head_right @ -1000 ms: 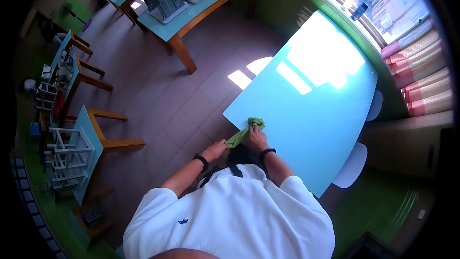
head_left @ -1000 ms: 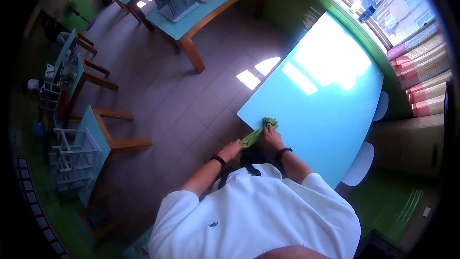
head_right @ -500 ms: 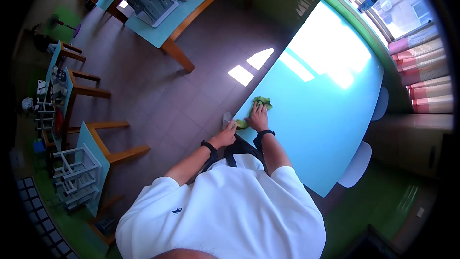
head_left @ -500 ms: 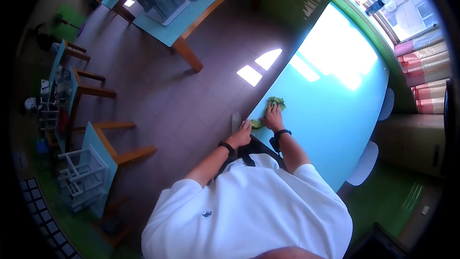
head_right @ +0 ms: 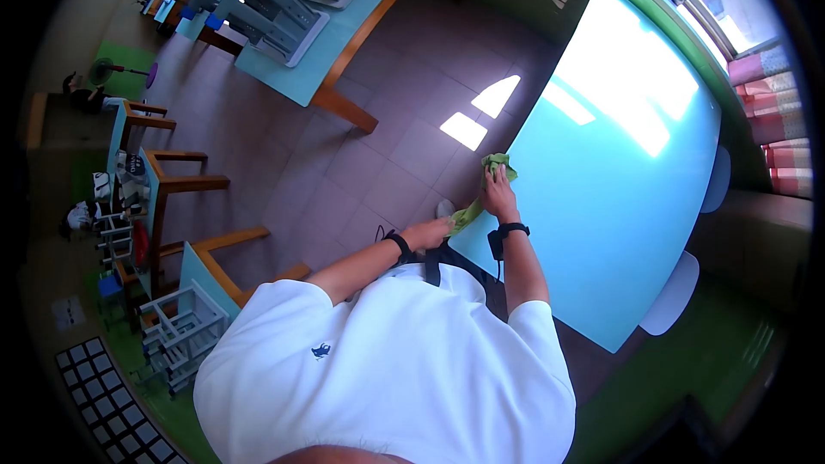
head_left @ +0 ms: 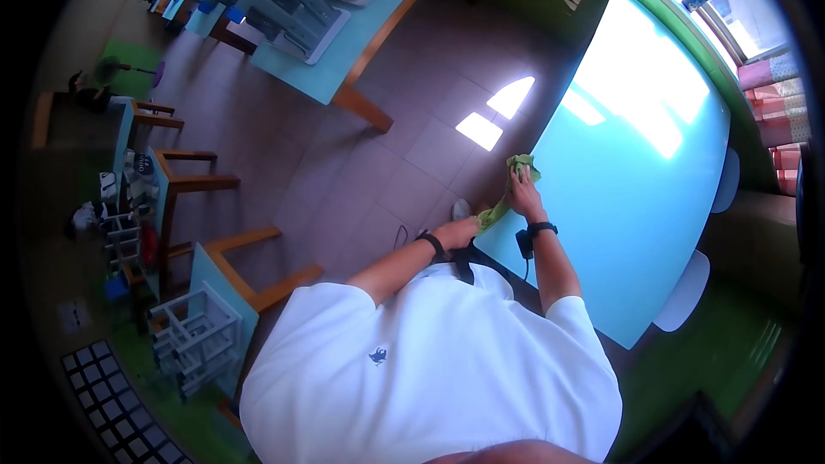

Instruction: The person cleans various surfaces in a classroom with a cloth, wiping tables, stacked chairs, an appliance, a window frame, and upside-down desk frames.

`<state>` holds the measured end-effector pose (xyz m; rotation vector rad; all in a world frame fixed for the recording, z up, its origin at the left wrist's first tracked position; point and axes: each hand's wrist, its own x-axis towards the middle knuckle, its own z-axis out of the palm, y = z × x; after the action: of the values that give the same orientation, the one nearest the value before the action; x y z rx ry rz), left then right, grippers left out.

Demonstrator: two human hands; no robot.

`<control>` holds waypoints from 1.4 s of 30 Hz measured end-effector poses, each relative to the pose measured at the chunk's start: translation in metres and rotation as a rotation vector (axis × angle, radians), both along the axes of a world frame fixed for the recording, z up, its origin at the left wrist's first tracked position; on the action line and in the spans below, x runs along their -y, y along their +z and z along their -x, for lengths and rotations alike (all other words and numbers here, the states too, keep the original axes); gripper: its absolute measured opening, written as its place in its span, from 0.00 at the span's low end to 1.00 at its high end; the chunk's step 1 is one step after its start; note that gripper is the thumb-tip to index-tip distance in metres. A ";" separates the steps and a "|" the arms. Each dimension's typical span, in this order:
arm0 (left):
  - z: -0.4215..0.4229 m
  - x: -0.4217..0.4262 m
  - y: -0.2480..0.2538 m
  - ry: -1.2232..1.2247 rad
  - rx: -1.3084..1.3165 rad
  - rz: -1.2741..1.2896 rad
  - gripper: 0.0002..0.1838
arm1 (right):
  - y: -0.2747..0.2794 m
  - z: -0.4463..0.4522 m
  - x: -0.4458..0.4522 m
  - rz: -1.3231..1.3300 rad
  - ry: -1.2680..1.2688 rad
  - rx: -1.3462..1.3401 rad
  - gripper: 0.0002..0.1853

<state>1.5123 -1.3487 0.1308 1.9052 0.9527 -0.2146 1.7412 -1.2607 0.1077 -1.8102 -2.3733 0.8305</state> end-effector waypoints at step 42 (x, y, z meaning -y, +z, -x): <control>0.417 -0.202 0.020 0.781 0.176 -0.328 0.21 | 0.082 0.399 -0.192 0.019 0.472 -0.088 0.13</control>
<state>1.0949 -1.1464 0.1508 1.6488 1.5922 0.5887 1.3422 -1.0689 0.1895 -1.1951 -2.7788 0.9439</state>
